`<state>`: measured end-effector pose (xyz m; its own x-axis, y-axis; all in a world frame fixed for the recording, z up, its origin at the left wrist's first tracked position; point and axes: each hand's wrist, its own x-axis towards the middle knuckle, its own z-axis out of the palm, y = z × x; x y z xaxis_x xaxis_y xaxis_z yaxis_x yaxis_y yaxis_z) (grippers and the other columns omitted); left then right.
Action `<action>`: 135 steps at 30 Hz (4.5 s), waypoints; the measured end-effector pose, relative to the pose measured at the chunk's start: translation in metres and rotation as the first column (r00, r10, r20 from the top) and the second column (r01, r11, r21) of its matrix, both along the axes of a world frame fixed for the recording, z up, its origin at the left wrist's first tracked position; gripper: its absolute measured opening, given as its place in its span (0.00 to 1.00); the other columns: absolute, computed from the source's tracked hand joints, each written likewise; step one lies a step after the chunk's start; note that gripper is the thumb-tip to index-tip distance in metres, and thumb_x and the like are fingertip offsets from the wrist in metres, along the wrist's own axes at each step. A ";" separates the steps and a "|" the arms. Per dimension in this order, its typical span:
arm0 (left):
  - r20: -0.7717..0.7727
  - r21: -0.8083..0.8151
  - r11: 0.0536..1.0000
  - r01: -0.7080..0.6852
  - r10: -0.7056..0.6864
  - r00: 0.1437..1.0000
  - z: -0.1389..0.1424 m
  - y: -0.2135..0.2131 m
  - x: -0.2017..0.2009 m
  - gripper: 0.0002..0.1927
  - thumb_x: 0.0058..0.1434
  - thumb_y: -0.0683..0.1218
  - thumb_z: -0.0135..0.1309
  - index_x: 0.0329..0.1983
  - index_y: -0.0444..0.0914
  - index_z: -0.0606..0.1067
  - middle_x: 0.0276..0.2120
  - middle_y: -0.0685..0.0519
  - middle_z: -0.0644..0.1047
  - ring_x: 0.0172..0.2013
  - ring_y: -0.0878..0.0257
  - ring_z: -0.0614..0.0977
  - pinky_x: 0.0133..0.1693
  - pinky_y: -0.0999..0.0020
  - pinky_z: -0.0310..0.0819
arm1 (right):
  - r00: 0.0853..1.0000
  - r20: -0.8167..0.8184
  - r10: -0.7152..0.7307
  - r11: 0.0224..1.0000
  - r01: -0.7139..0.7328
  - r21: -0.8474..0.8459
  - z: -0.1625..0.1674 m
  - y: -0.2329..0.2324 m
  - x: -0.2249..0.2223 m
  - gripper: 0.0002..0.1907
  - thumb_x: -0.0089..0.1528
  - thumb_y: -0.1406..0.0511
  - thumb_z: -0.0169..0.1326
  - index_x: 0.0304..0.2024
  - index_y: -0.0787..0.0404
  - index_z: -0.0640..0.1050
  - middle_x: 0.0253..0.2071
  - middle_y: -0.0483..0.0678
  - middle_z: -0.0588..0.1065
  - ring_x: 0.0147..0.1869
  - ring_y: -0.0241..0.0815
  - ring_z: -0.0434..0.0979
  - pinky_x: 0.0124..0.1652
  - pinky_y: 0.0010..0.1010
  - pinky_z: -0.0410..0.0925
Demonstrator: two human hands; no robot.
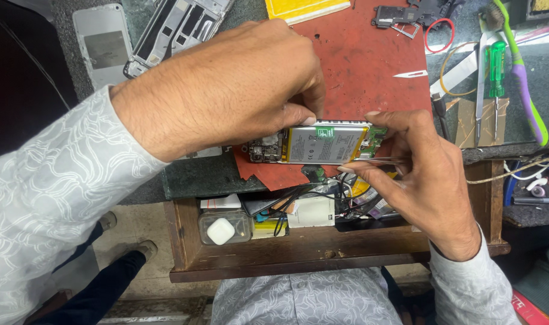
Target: The person works on a disassembled smartphone at a repair bench, prying and lifting the battery out of the phone body with a metal pry tool and tweezers. They handle the battery, press it back into the frame, reposition the phone, and use tweezers to work on small components near the battery connector.
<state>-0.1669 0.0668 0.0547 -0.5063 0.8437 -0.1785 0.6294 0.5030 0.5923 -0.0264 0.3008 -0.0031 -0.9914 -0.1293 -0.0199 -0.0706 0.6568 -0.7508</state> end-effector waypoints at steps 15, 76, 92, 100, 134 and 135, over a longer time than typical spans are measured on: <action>-0.185 0.160 0.980 0.115 -0.085 0.979 -0.003 -0.006 -0.002 0.13 0.56 0.51 0.67 0.34 0.37 0.81 0.31 0.45 0.80 0.39 0.47 0.82 0.38 0.53 0.74 | 1.000 -0.009 0.024 0.998 -0.024 -0.049 -0.004 0.001 0.001 0.32 0.56 0.66 0.71 0.58 0.64 0.70 0.35 0.47 0.77 0.38 0.31 0.81 0.35 0.23 0.74; -0.304 0.267 0.956 0.125 -0.039 0.952 -0.032 0.037 0.012 0.15 0.59 0.52 0.67 0.38 0.38 0.76 0.39 0.44 0.76 0.43 0.44 0.78 0.43 0.50 0.71 | 0.988 0.147 -0.036 0.972 0.069 -0.226 0.005 0.009 0.002 0.25 0.59 0.69 0.66 0.58 0.66 0.75 0.33 0.43 0.74 0.36 0.29 0.75 0.32 0.21 0.65; -0.302 0.307 0.946 0.100 -0.003 0.953 -0.050 0.036 0.006 0.16 0.59 0.52 0.67 0.38 0.38 0.75 0.38 0.45 0.75 0.43 0.45 0.78 0.43 0.50 0.70 | 0.921 0.374 -0.113 0.834 0.292 -0.467 0.004 0.006 -0.014 0.12 0.65 0.72 0.57 0.50 0.70 0.79 0.40 0.48 0.81 0.41 0.30 0.80 0.41 0.23 0.76; -0.286 0.329 0.940 0.092 0.006 0.958 -0.056 0.036 0.004 0.15 0.58 0.51 0.68 0.37 0.39 0.76 0.38 0.45 0.75 0.43 0.46 0.78 0.41 0.51 0.71 | 0.912 0.383 -0.145 0.836 0.320 -0.445 0.004 0.003 -0.015 0.11 0.64 0.73 0.58 0.49 0.70 0.80 0.38 0.47 0.81 0.37 0.30 0.80 0.38 0.22 0.75; -0.209 0.535 0.841 -0.082 0.226 0.951 -0.030 -0.001 0.016 0.09 0.72 0.44 0.61 0.47 0.33 0.77 0.42 0.44 0.79 0.45 0.47 0.80 0.48 0.53 0.71 | 0.939 0.288 -0.187 0.883 0.289 -0.370 0.007 -0.002 -0.013 0.08 0.65 0.72 0.59 0.46 0.68 0.82 0.38 0.46 0.78 0.35 0.31 0.78 0.34 0.21 0.75; -0.208 0.524 0.844 -0.116 0.258 0.943 -0.025 -0.011 0.020 0.07 0.73 0.43 0.61 0.47 0.33 0.78 0.41 0.44 0.79 0.45 0.47 0.80 0.48 0.53 0.71 | 0.954 0.239 -0.179 0.893 0.259 -0.367 0.009 -0.003 -0.013 0.08 0.65 0.72 0.58 0.46 0.69 0.82 0.42 0.46 0.76 0.36 0.32 0.79 0.34 0.22 0.75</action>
<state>-0.1466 0.0556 0.0299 -0.6306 0.6654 0.3994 0.7196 0.3087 0.6220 -0.0399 0.2975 0.0059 -0.9768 0.0534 -0.2072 0.2138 0.2895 -0.9330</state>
